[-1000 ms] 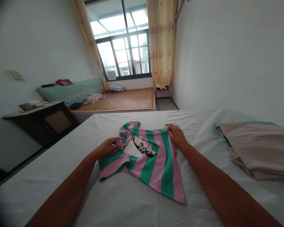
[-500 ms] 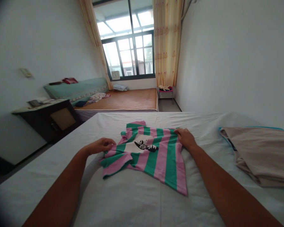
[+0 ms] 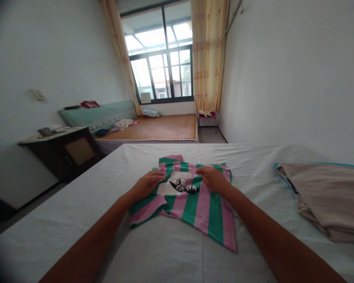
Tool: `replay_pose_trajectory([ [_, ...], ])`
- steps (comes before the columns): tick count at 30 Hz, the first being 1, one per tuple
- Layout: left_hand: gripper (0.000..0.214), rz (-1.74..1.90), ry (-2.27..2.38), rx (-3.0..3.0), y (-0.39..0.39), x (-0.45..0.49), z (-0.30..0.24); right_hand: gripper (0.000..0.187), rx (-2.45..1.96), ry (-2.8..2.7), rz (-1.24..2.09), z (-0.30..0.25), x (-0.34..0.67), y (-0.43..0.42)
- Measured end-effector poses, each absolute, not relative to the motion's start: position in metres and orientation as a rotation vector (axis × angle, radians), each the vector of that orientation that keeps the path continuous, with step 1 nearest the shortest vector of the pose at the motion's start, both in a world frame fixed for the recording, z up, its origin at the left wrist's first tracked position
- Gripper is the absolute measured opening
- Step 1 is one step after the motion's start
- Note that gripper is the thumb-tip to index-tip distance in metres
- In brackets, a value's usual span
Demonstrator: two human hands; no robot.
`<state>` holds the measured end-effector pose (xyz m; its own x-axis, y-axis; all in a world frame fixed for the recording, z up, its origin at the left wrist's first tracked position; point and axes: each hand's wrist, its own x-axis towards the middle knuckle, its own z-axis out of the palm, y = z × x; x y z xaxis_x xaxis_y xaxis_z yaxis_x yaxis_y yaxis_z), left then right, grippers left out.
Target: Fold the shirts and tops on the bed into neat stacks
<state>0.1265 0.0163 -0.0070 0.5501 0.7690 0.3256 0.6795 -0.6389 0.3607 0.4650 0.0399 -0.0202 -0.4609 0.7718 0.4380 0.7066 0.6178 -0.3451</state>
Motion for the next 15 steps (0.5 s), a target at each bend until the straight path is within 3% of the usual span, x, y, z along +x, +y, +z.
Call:
replay_pose_trajectory([
  [5,0.042,0.362,1.359,2.569,0.015,0.135,-0.024,0.038,-0.862,-2.572,0.268,-0.04,0.429,0.016],
  [15,0.046,0.308,1.861,2.382,0.041,0.082,-0.042,0.045,-1.296,-2.435,0.063,-0.069,0.463,0.046],
])
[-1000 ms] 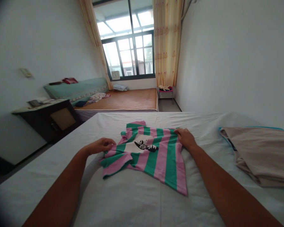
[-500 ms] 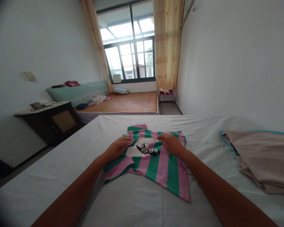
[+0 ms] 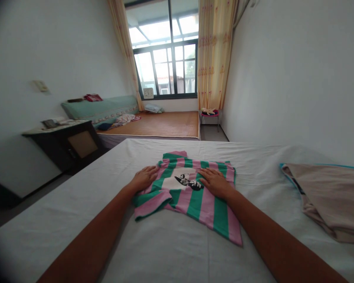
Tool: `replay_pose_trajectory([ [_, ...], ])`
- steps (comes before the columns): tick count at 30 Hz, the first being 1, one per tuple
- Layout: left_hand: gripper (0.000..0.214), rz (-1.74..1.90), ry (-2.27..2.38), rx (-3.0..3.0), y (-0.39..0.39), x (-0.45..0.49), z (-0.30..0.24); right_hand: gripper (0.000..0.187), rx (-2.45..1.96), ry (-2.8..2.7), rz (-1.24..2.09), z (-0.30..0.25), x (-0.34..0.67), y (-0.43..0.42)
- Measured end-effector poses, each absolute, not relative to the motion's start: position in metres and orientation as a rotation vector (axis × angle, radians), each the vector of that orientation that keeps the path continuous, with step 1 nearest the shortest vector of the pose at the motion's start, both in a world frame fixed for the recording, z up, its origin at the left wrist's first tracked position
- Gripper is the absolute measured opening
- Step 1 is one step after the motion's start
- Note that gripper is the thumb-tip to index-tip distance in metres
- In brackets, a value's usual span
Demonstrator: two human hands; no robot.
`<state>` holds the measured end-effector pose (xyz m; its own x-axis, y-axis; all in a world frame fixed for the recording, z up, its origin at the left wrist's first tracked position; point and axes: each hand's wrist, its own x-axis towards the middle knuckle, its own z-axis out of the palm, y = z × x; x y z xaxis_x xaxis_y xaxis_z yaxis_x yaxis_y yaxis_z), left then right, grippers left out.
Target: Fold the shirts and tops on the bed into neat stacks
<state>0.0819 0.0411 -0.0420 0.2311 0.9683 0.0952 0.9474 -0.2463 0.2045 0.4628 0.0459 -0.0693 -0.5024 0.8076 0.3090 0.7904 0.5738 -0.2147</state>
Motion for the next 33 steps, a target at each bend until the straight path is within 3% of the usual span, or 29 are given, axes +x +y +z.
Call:
replay_pose_trajectory([
  [7,0.038,0.293,2.07,2.348,0.04,0.062,-0.03,0.049,-1.412,-2.539,-0.025,-0.062,0.459,0.043],
  [10,0.035,0.366,1.855,2.435,0.032,0.073,-0.001,0.046,-1.318,-2.577,0.004,-0.039,0.464,0.026],
  [16,0.027,-0.159,1.184,2.368,-0.023,0.083,0.05,0.029,-1.128,-2.713,0.613,0.006,0.484,-0.061],
  [20,0.038,-0.246,1.14,2.527,-0.066,0.081,0.043,0.031,-1.118,-2.764,0.382,0.0,0.49,-0.104],
  [26,0.026,-0.082,1.45,2.645,-0.09,0.093,0.033,0.035,-1.286,-2.743,0.203,0.0,0.487,-0.101],
  [33,0.034,-0.135,0.918,2.194,-0.115,0.081,0.062,0.035,-0.96,-2.891,0.999,0.037,0.513,-0.101],
])
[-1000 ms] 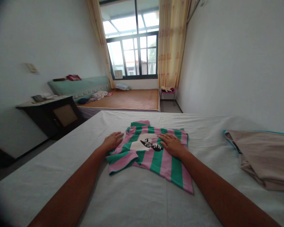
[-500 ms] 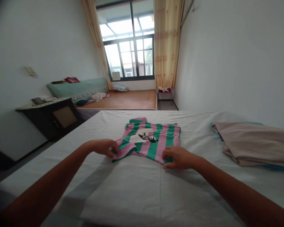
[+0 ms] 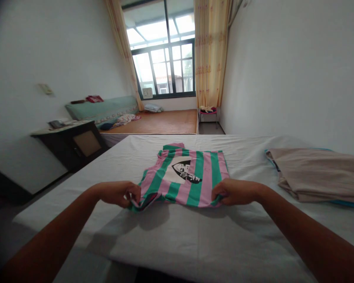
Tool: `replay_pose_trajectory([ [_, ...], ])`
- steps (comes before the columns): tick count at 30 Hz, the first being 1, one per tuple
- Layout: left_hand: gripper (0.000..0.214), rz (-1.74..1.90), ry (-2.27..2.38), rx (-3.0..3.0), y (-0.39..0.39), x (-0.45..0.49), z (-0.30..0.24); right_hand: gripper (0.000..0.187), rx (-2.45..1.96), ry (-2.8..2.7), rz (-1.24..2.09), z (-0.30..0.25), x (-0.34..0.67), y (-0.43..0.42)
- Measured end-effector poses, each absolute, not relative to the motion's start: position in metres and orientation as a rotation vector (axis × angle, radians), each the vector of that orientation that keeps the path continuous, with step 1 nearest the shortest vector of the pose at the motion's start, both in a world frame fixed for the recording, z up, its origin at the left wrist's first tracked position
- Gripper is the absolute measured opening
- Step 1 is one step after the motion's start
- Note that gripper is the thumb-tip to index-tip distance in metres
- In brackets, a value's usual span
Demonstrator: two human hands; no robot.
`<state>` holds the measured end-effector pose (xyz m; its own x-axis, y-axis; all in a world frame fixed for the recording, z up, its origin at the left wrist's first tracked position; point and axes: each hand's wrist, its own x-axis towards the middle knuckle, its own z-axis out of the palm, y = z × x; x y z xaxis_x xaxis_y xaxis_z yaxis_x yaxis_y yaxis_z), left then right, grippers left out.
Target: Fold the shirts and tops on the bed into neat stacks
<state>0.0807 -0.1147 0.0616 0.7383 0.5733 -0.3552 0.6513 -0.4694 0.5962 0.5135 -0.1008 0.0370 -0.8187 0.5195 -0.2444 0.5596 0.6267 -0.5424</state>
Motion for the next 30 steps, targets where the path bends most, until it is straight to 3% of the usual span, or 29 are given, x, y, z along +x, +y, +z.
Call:
replay_pose_trajectory([
  [7,0.026,-0.074,0.681,1.871,-0.109,0.091,0.071,0.027,0.795,2.526,-1.378,0.022,0.521,-0.078],
  [14,0.036,0.865,0.942,1.477,-0.025,0.113,0.052,0.04,1.262,2.588,-1.755,0.015,0.537,-0.043],
  [17,0.05,1.042,1.053,1.361,0.002,0.121,0.035,0.045,1.66,2.55,-1.902,-0.004,0.544,-0.034],
  [22,0.056,0.846,1.352,1.549,-0.006,0.098,0.018,0.059,1.986,2.302,-2.035,-0.022,0.56,-0.037],
  [26,0.064,0.52,1.444,1.817,-0.025,0.074,0.012,0.074,1.853,2.352,-1.793,-0.018,0.566,-0.043],
  [30,0.076,0.428,1.257,1.992,-0.029,0.08,0.01,0.071,1.817,2.674,-1.592,-0.015,0.553,-0.045],
])
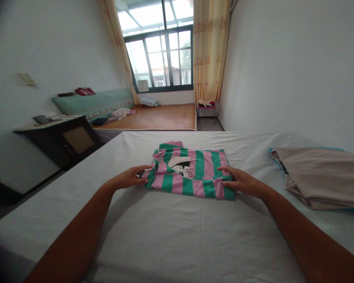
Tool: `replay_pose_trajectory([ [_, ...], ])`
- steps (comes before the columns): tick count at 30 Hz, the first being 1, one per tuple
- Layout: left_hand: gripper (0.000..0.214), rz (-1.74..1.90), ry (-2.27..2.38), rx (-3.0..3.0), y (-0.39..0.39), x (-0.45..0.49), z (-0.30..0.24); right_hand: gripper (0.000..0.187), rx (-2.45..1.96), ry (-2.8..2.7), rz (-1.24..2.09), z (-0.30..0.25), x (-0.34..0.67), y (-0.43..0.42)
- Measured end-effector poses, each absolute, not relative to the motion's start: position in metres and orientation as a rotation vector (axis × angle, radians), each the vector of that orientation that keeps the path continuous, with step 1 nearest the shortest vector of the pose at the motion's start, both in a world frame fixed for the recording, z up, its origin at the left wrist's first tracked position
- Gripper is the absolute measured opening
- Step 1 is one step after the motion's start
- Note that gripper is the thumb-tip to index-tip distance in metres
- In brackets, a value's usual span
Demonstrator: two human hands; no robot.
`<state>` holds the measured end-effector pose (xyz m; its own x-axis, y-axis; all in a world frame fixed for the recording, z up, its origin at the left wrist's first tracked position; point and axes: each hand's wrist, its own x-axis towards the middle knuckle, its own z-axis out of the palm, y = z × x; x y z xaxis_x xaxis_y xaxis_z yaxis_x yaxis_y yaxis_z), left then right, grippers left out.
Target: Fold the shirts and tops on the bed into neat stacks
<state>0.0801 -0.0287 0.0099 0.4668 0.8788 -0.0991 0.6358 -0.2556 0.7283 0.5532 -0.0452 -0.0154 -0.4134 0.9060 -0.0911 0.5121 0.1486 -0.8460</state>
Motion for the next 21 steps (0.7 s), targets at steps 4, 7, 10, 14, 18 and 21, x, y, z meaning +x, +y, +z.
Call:
replay_pose_trajectory([
  [4,0.066,0.71,1.139,1.924,-0.028,0.092,0.015,0.062,-1.228,-1.905,1.074,-0.009,0.545,-0.048],
  [7,0.062,0.571,1.074,1.844,-0.028,0.08,0.018,0.05,-1.245,-2.081,1.281,-0.002,0.553,-0.052],
  [10,0.054,0.245,1.06,1.843,-0.027,0.057,0.016,0.044,-1.239,-2.215,1.524,-0.001,0.565,-0.055],
  [14,0.054,0.12,1.12,1.824,-0.028,0.043,0.015,0.045,-1.378,-2.142,1.692,-0.008,0.575,-0.054],
  [18,0.056,0.209,1.159,1.832,-0.032,0.052,0.018,0.046,-1.576,-2.148,1.225,-0.01,0.572,-0.045],
  [21,0.057,0.284,1.183,1.873,-0.032,0.058,0.019,0.04,-1.537,-2.161,0.709,-0.001,0.544,-0.042],
])
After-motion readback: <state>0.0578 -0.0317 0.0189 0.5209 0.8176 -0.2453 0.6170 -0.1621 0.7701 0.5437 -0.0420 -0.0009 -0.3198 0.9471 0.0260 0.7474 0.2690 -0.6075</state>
